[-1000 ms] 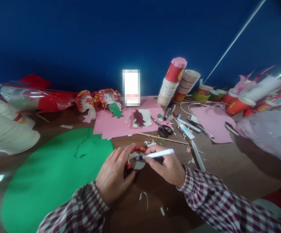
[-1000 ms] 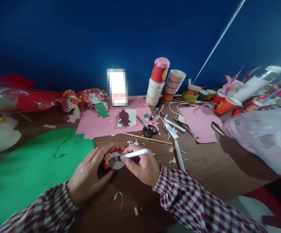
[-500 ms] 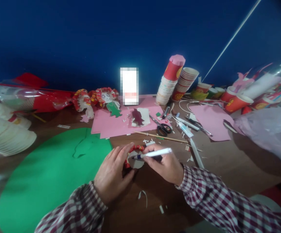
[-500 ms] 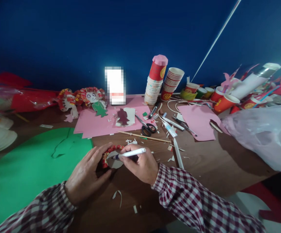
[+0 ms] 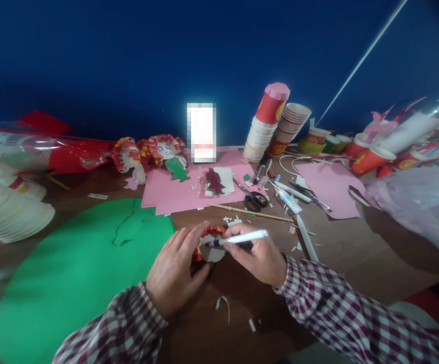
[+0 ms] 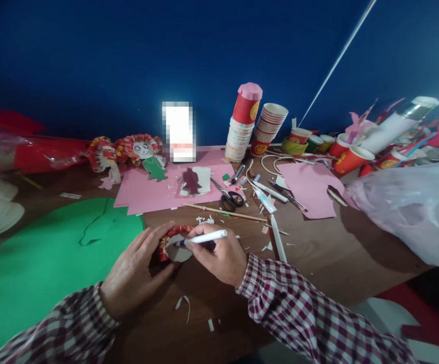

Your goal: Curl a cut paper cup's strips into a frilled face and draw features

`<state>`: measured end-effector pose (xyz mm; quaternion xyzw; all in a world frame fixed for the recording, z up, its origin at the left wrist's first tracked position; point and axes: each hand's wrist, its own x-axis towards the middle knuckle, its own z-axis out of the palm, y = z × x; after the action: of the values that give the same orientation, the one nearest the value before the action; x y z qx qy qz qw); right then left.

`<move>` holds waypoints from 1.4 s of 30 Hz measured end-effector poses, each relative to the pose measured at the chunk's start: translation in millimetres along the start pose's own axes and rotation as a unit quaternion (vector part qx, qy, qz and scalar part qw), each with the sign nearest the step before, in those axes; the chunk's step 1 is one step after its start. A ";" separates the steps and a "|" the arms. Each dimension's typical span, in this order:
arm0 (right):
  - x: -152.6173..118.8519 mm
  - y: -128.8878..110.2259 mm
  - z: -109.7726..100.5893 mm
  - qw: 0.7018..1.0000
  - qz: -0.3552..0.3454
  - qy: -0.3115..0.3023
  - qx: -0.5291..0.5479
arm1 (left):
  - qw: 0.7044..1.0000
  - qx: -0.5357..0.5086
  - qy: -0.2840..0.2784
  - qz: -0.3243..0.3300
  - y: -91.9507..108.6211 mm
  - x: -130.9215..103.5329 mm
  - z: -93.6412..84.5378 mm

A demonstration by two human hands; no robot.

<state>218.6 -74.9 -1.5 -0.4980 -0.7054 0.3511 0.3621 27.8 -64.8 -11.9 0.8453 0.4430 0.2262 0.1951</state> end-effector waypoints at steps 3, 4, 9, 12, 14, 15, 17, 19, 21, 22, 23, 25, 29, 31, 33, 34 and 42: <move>0.2 -0.3 0.0 1.000 -0.004 0.003 0.001 | 1.000 0.005 0.000 -0.003 -0.3 0.2 0.3; 0.2 -0.2 0.0 1.000 -0.004 0.003 0.001 | 1.000 0.006 -0.001 -0.003 -0.3 0.3 0.5; 0.2 0.9 0.0 1.000 -0.001 0.000 0.004 | 1.000 0.005 -0.001 0.000 -0.1 0.7 0.5; -0.1 0.9 0.0 1.000 -0.001 0.003 0.001 | 1.000 0.000 0.003 0.001 0.1 0.6 0.4; -0.2 0.1 -0.2 1.000 0.001 0.007 -0.002 | 1.000 -0.001 0.004 0.001 0.2 0.4 0.4; -0.2 -0.5 -0.3 1.000 0.006 0.008 -0.002 | 1.000 0.000 0.003 0.000 0.2 0.3 0.4; -0.1 -1.9 -0.5 1.000 0.014 0.010 -0.001 | 1.000 0.000 0.002 -0.003 0.2 0.2 0.3; 0.2 -3.2 -0.6 1.000 0.021 0.013 0.004 | 1.000 -0.001 0.001 -0.005 0.3 0.3 0.0; 0.4 -3.8 -0.5 0.999 0.027 0.013 0.010 | 1.000 -0.003 0.001 -0.005 0.5 0.4 -0.2; 0.4 -4.0 -0.4 0.999 0.031 0.012 0.013 | 1.000 -0.005 0.000 -0.005 0.5 0.4 -0.3; 0.3 -4.1 -0.2 0.999 0.035 0.011 0.017 | 1.000 -0.007 0.002 -0.004 0.6 0.3 -0.2; 0.1 -4.2 -0.1 0.999 0.041 0.012 0.026 | 1.000 -0.011 0.007 0.000 0.7 0.2 -0.1; 0.0 -5.0 -0.2 0.997 0.047 0.027 0.053 | 1.000 -0.018 0.013 0.005 0.7 0.1 -0.4; 0.4 -5.5 -0.3 0.996 0.046 0.033 0.071 | 1.000 -0.016 0.009 0.003 0.5 0.3 -1.0; 0.9 -5.8 -0.3 0.995 0.047 0.038 0.085 | 1.000 -0.012 0.003 0.001 0.3 0.3 -1.6; 1.1 -5.9 -0.3 0.994 0.048 0.040 0.089 | 1.000 -0.010 0.001 0.000 0.3 0.2 -1.9; 1.1 -5.5 -0.1 0.995 0.051 0.031 0.077 | 1.000 -0.014 0.014 0.003 1.7 -0.1 -1.9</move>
<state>216.0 -75.2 3.5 -0.5147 -0.6387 0.4065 0.4024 27.9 -65.5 -9.5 0.8404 0.4404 0.2446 0.1998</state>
